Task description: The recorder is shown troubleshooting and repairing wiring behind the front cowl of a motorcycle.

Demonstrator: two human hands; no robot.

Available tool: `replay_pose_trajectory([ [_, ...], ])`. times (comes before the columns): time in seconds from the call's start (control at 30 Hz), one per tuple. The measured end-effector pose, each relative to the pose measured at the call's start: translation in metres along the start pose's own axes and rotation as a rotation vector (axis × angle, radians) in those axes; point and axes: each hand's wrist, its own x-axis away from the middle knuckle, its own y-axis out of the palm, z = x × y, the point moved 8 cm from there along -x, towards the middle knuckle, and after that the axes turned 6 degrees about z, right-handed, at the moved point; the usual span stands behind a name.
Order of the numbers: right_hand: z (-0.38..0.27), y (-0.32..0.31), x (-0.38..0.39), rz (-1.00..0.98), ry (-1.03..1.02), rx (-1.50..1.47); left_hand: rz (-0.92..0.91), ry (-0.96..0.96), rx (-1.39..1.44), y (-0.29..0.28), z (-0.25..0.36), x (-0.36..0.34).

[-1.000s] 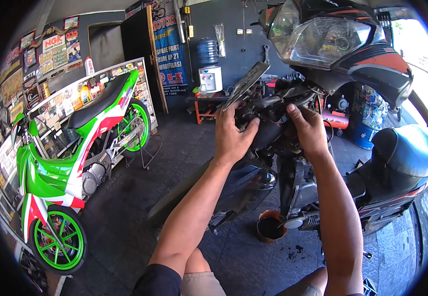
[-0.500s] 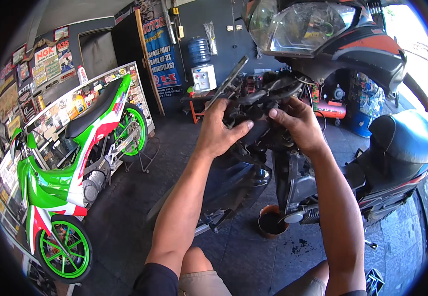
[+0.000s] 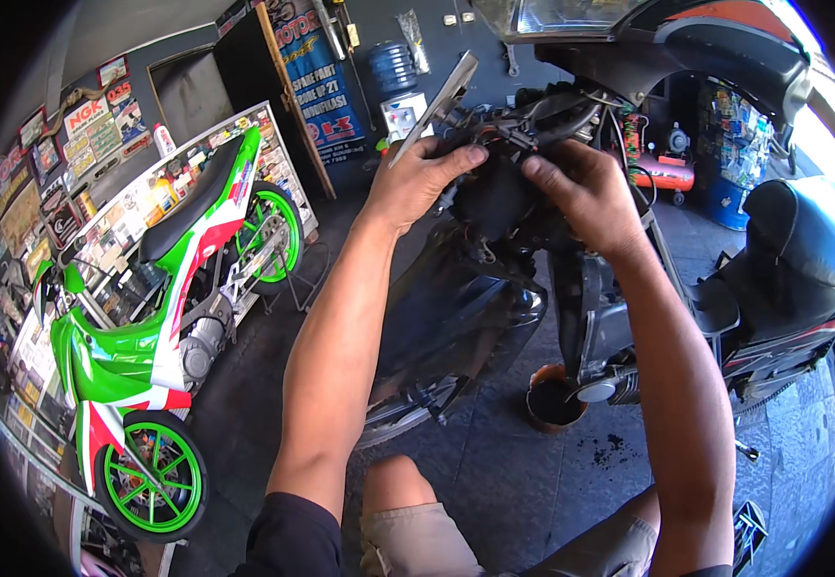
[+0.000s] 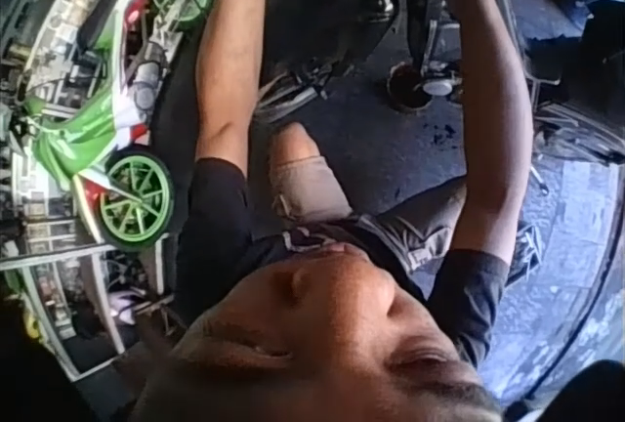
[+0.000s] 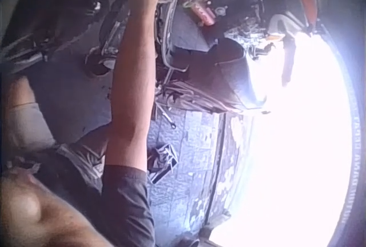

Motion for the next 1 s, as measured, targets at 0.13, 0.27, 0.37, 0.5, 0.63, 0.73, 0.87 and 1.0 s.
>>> replay_pose_trajectory([
  [0.13, 0.007, -0.005, -0.003, 0.062, 0.110, 0.072, -0.123, -0.009, -0.018, -0.003, -0.003, 0.001],
  [0.27, 0.005, -0.007, -0.003, 0.053, 0.104, -0.042, -0.180, -0.016, -0.169, -0.007, -0.003, 0.001],
  [0.37, 0.011, -0.007, -0.005, 0.043, 0.154, -0.067, -0.193, -0.043, -0.121, -0.001, -0.006, 0.002],
  [0.5, 0.012, -0.005, -0.009, 0.084, 0.079, -0.026, -0.174, 0.154, -0.186, 0.009, 0.008, 0.004],
  [0.63, 0.014, -0.007, -0.013, 0.152, 0.052, -0.053, -0.063, 0.267, -0.160, 0.010, 0.019, 0.009],
  [0.73, 0.014, -0.013, -0.012, 0.220, 0.083, -0.095, -0.048, 0.269, -0.187, 0.009, 0.020, 0.009],
  [0.87, -0.011, -0.032, -0.003, 0.464, -0.040, 0.263, -0.054, 0.260, -0.283, 0.009, 0.016, 0.008],
  [1.0, -0.068, -0.028, 0.004, 0.483, -0.533, 0.858, -0.017, 0.306, -0.308, 0.007, 0.017, 0.005],
])
